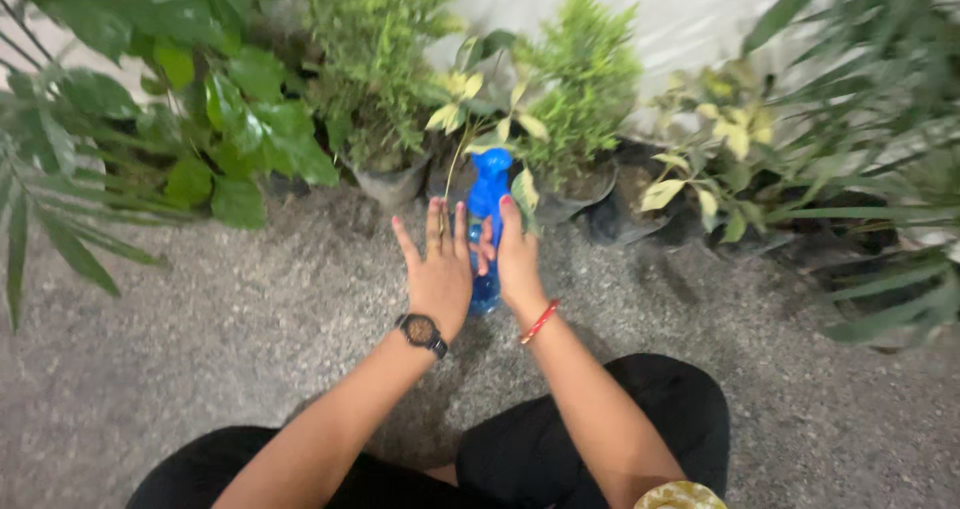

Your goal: The person sits on the floor and uses a blue spray bottle to mist the leaves of several potted indoor plants. They move from plant to plant, spraying the foliage and occasionally adjusting the bottle's position.

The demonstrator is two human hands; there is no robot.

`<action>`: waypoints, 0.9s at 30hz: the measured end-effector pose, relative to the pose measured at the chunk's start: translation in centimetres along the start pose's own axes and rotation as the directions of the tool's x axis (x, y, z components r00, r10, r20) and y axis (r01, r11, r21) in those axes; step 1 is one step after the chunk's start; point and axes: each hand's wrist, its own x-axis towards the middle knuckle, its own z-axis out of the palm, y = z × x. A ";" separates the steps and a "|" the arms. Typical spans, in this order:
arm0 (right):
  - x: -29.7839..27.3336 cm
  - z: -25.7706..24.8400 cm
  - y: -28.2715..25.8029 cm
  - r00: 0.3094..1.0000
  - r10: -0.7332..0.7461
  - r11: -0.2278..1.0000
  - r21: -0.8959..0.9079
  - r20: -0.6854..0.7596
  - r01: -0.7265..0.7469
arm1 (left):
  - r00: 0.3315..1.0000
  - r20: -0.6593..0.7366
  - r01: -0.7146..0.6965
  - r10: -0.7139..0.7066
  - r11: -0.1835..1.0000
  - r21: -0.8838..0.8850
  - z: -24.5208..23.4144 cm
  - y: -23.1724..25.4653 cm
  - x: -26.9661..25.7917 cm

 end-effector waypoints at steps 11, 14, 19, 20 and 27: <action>-5.3 0.0 -1.1 0.998 -0.068 0.995 -0.073 -0.006 0.067 | 0.998 -0.020 0.059 -0.060 0.997 -0.057 -0.4 1.6 -3.6; -7.2 -1.6 -1.3 0.995 -0.098 0.990 -0.096 0.023 0.100 | 0.996 -0.016 0.080 -0.082 0.990 -0.114 -1.5 2.8 -4.2; -10.3 -3.5 -2.2 0.995 -0.072 0.992 -0.110 -0.075 0.063 | 0.998 -0.006 0.053 -0.055 0.987 -0.154 -3.7 4.9 -5.8; -10.8 -3.9 -2.6 0.992 -0.081 0.990 -0.124 -0.099 0.069 | 0.999 0.012 0.043 -0.041 0.986 -0.162 -4.2 5.3 -6.0; -13.2 -6.0 -6.1 0.978 -0.169 0.982 -0.105 -0.125 0.157 | 0.999 0.044 0.009 -0.005 0.996 -0.093 -8.2 7.8 -4.8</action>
